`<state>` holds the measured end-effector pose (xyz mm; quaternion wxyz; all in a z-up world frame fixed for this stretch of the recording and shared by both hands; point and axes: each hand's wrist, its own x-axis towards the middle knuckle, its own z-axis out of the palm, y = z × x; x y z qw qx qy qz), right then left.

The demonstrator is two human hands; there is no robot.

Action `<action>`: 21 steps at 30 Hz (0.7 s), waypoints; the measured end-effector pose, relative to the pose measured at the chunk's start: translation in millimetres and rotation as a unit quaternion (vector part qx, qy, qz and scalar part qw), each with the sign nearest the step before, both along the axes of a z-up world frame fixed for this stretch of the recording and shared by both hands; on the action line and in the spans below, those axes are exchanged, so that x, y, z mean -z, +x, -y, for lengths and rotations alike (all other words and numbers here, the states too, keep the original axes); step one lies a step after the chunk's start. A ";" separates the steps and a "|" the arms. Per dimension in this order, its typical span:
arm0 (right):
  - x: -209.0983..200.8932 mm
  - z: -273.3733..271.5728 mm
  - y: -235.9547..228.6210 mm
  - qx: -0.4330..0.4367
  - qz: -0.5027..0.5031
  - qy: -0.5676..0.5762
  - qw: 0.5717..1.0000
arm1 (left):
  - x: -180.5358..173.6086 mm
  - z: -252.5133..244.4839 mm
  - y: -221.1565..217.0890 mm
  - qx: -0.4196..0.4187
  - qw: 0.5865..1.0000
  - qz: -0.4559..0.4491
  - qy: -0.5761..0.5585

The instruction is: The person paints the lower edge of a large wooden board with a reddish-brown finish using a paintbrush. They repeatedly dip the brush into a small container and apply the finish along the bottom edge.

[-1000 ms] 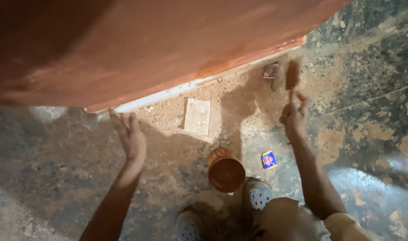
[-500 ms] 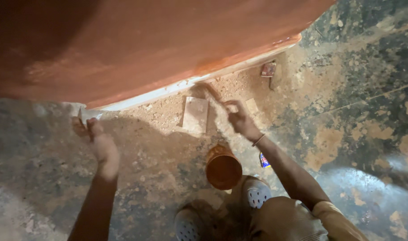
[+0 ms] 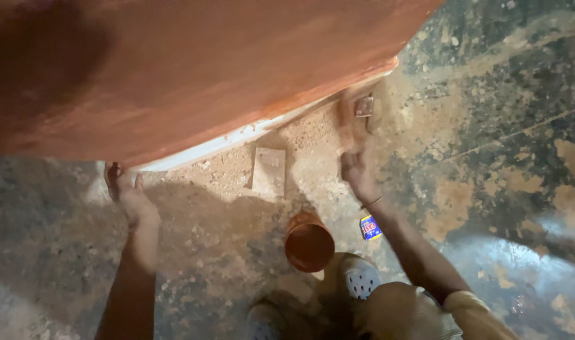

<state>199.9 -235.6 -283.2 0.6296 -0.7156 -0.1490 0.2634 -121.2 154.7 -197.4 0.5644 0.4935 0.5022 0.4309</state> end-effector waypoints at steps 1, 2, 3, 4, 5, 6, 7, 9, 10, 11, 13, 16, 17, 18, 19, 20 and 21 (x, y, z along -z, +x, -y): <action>-9.3 -10.1 -23.3 -0.061 -0.011 0.027 0.998 | -4.3 -1.2 0.0 0.003 1.000 -0.008 -0.004; -21.4 -12.1 -41.1 -0.124 -0.022 0.051 0.991 | -7.0 -0.1 -1.0 0.004 1.000 -0.016 -0.009; -33.6 -12.3 -47.7 -0.171 0.005 0.051 0.984 | -8.0 1.0 -0.5 0.014 1.000 -0.017 -0.003; -45.3 -14.0 -53.3 -0.219 0.030 0.053 0.974 | -9.4 2.4 -2.1 0.023 1.000 -0.020 0.005; -55.9 -14.7 -54.8 -0.267 0.055 0.054 0.961 | -10.2 2.7 -4.4 0.032 0.999 -0.023 0.012; -64.6 -12.3 -50.9 -0.225 0.115 0.062 0.966 | -9.4 2.5 -7.3 0.034 0.999 -0.024 0.009; -71.5 -8.5 -40.2 -0.183 0.173 0.070 0.965 | -7.6 0.8 -9.8 0.036 0.999 -0.025 0.005; -80.7 7.1 -12.7 -0.059 0.105 0.036 0.992 | -0.3 -0.7 -13.4 0.040 0.999 -0.026 0.002; -83.4 14.5 2.7 0.018 -0.024 -0.002 1.000 | 2.7 -4.4 -12.9 0.040 0.999 -0.025 0.006; -86.4 28.5 16.6 0.067 -0.041 0.036 0.996 | 5.7 -8.1 -12.5 0.040 0.999 -0.023 0.011; -88.1 54.2 40.3 0.155 -0.065 0.078 0.983 | 13.9 -12.2 -14.5 0.048 0.999 0.012 0.015; -85.6 67.2 51.9 0.164 -0.057 0.125 0.977 | 18.8 -10.4 -15.3 0.046 0.999 -0.004 0.007; -86.5 62.7 51.3 0.149 -0.049 0.148 0.977 | 15.7 -12.2 -12.3 0.042 0.999 -0.019 0.005; -86.4 55.3 42.8 0.115 -0.033 0.120 0.986 | 10.8 -12.8 -10.5 0.046 0.999 -0.026 0.003; -85.5 43.4 30.7 0.081 -0.017 0.091 0.992 | 5.6 -11.9 -8.2 0.049 0.998 -0.032 0.001; -83.7 28.9 14.8 0.061 0.000 0.045 0.997 | 1.1 -8.0 -6.2 0.051 0.998 -0.038 -0.002; -81.5 15.5 -3.7 0.041 0.017 -0.001 0.999 | -3.7 -2.8 -5.0 0.075 0.995 -0.057 0.018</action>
